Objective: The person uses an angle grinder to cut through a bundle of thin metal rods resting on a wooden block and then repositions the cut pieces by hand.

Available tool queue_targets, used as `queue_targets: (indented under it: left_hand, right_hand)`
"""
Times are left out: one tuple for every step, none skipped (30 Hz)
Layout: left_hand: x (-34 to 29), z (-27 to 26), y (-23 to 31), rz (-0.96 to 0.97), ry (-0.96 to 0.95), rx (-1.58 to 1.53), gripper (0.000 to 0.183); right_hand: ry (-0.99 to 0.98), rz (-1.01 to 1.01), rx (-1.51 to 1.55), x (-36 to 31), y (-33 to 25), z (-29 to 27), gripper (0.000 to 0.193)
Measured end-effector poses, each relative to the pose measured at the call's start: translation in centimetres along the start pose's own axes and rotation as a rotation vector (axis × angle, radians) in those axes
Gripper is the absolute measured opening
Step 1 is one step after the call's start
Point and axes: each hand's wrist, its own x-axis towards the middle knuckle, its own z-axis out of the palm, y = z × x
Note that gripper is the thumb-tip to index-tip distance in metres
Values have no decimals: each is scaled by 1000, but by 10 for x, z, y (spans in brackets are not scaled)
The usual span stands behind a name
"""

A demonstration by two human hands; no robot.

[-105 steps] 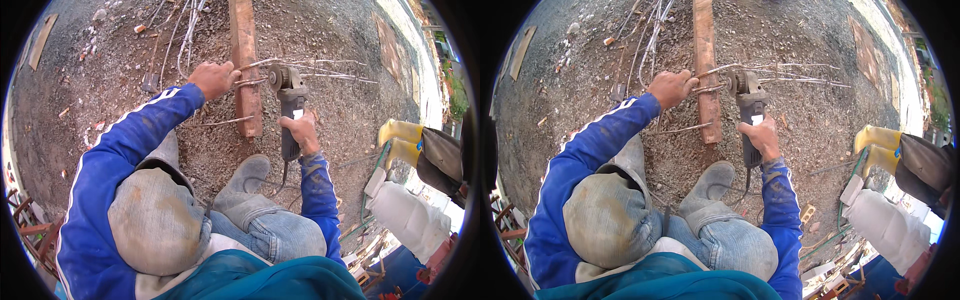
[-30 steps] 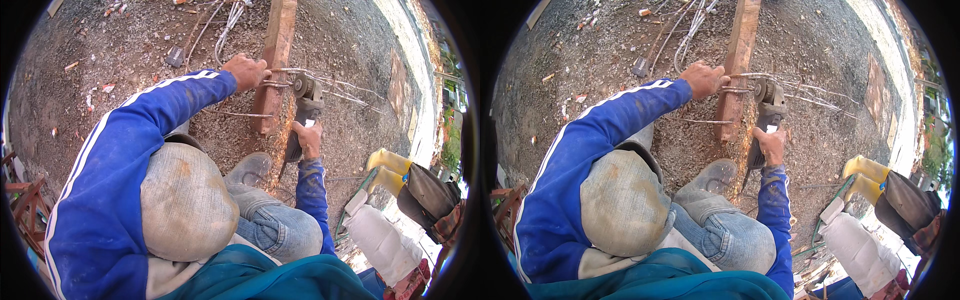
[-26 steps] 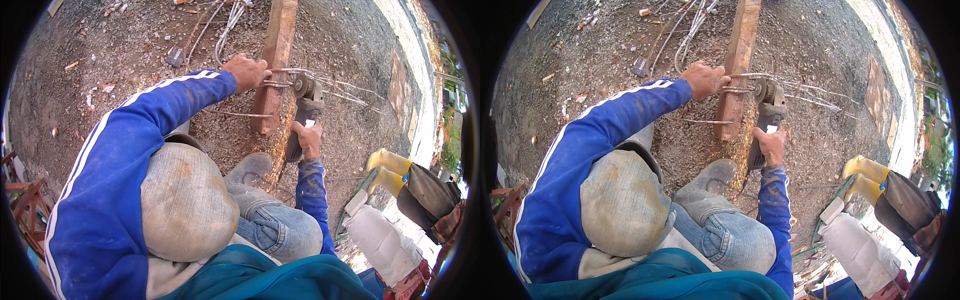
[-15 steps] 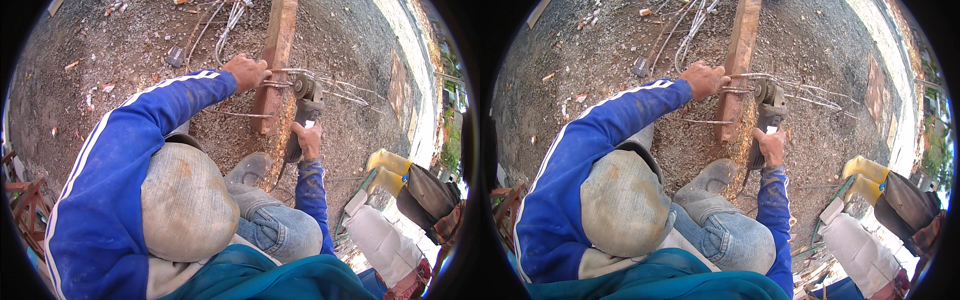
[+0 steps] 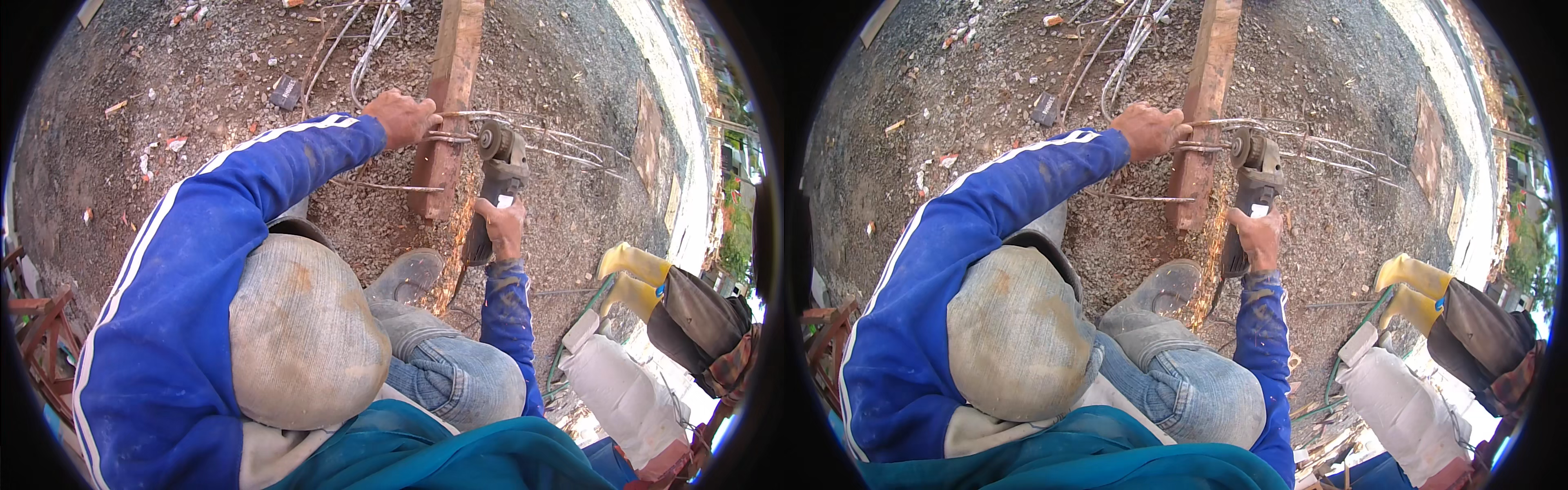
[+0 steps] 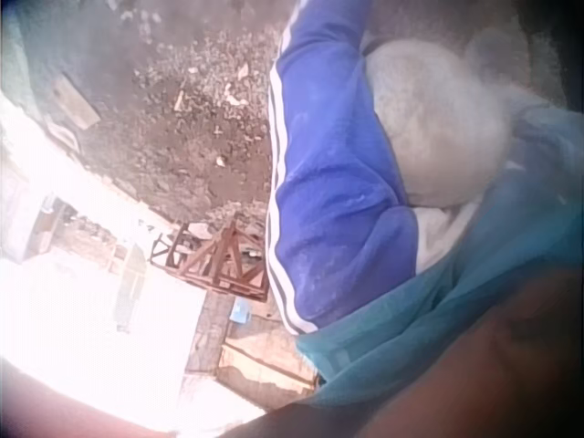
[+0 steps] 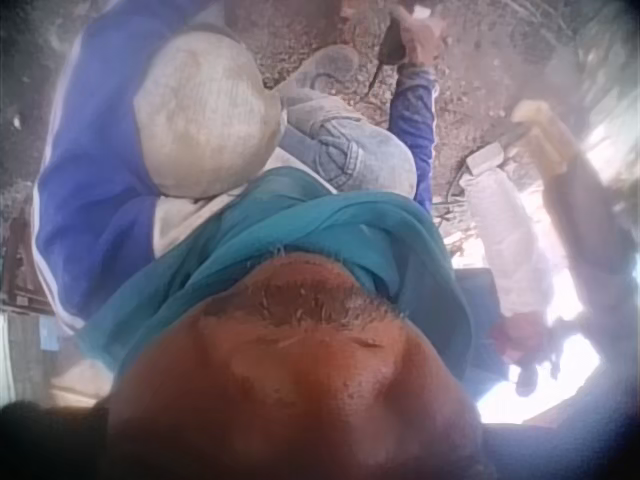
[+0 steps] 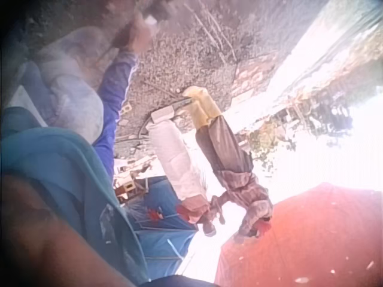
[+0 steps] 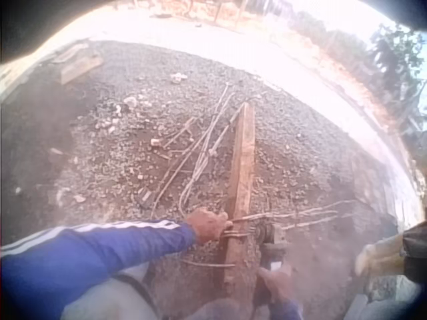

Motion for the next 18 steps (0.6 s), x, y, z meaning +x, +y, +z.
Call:
queue_targets:
  left_hand:
    - [0,-1,1,-12,-18,-17,41]
    - [1,-2,3,-24,-35,-34,41]
    - [4,-4,3,-37,-49,-49,42]
    - [5,-5,4,-34,-42,-53,42]
    - [1,-3,2,-48,-47,-54,42]
    - [0,-3,1,-53,-47,-58,42]
    - [-2,-2,0,-53,-35,-65,42]
    - [-2,0,-1,-42,-23,-76,42]
    - [-1,1,-1,-32,-12,-85,41]
    - [0,1,-3,-38,-4,-98,41]
    - [0,1,-3,-44,2,-113,41]
    - [0,1,-3,-51,7,-127,41]
    - [-1,1,-4,-43,5,-117,41]
    - [2,-2,-4,-28,9,-112,41]
    - [2,-2,-4,-21,9,-105,42]
    - [2,-2,-3,-29,2,-107,42]
    - [3,-4,-1,-35,-2,-108,43]
    - [3,-6,-1,-45,-5,-106,43]
  right_hand:
    - [22,-20,-48,2,9,1,69]
    - [44,-41,-97,3,18,3,68]
    - [67,-32,-93,1,32,7,64]
    - [91,-23,-88,-5,46,7,59]
    - [-11,79,107,-12,44,10,48]
    - [-17,76,136,-21,39,8,46]
    - [-24,74,165,-30,35,5,44]
    - [-20,75,194,-36,32,0,42]
    - [-71,103,290,-37,30,-5,39]
    - [-68,105,300,-37,23,-10,39]
    - [-64,110,309,-37,17,-16,39]
    - [-61,114,318,-35,15,-19,39]
    - [-60,80,346,-28,19,-20,41]
    - [-55,64,323,-24,12,-24,42]
    - [-60,50,302,-19,4,-27,42]
    - [-65,36,280,-13,-2,-29,43]
    - [-78,47,248,-4,-2,-30,44]
    - [-84,13,235,5,-6,-29,39]
